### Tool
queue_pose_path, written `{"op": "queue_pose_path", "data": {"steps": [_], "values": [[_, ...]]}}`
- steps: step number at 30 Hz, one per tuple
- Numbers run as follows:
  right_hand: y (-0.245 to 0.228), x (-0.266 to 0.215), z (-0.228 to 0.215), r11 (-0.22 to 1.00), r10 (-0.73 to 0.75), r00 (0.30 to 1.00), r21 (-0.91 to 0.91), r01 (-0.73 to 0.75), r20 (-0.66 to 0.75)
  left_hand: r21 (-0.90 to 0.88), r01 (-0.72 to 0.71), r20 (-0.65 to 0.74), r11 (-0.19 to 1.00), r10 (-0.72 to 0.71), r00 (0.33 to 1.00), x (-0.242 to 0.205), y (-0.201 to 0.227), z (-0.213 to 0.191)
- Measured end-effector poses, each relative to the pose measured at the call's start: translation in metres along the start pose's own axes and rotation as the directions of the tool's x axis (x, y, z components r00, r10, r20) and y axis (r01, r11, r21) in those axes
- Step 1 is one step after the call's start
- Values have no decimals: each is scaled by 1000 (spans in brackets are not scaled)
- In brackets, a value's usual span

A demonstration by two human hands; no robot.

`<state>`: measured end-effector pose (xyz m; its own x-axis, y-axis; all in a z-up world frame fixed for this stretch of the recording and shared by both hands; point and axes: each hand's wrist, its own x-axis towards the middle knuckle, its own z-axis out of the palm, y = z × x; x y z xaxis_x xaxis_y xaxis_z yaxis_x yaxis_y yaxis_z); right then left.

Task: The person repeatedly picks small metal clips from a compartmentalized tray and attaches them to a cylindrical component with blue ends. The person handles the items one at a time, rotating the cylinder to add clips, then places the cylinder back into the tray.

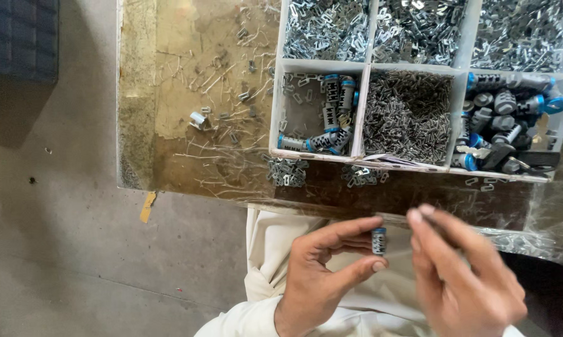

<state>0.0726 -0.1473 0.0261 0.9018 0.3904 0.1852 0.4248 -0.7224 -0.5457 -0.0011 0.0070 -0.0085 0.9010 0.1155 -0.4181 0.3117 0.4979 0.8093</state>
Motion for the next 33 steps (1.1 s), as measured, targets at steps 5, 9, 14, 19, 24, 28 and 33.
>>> {"op": "queue_pose_path", "data": {"steps": [5, 9, 14, 19, 24, 28, 33], "values": [[8, 16, 15, 976, -144, 989, -168, 139, -20, -55, -12, -39, 998, 10, 999, 0, -3, -4], [8, 18, 13, 970, -204, 979, -141, 199, -23, -49, -32, -59, 998, 29, 998, -2, -3, -8], [6, 17, 14, 978, -151, 988, -151, 142, -46, -42, -15, -62, 999, 13, 998, 1, -7, -6], [10, 22, 14, 965, -239, 971, -121, 234, -26, -75, 5, -82, 997, -11, 997, 1, -1, -4], [12, 15, 9, 986, -154, 988, 67, 155, -28, -48, -2, -59, 999, -1, 998, 1, -2, -4], [10, -5, 9, 963, -4, 1000, 268, 2, 8, -190, -14, 3, 982, 15, 1000, 2, -7, 2], [12, -16, 12, 922, 151, 988, 360, -143, 6, -142, -16, 29, 990, 21, 999, -2, -3, 4]]}}
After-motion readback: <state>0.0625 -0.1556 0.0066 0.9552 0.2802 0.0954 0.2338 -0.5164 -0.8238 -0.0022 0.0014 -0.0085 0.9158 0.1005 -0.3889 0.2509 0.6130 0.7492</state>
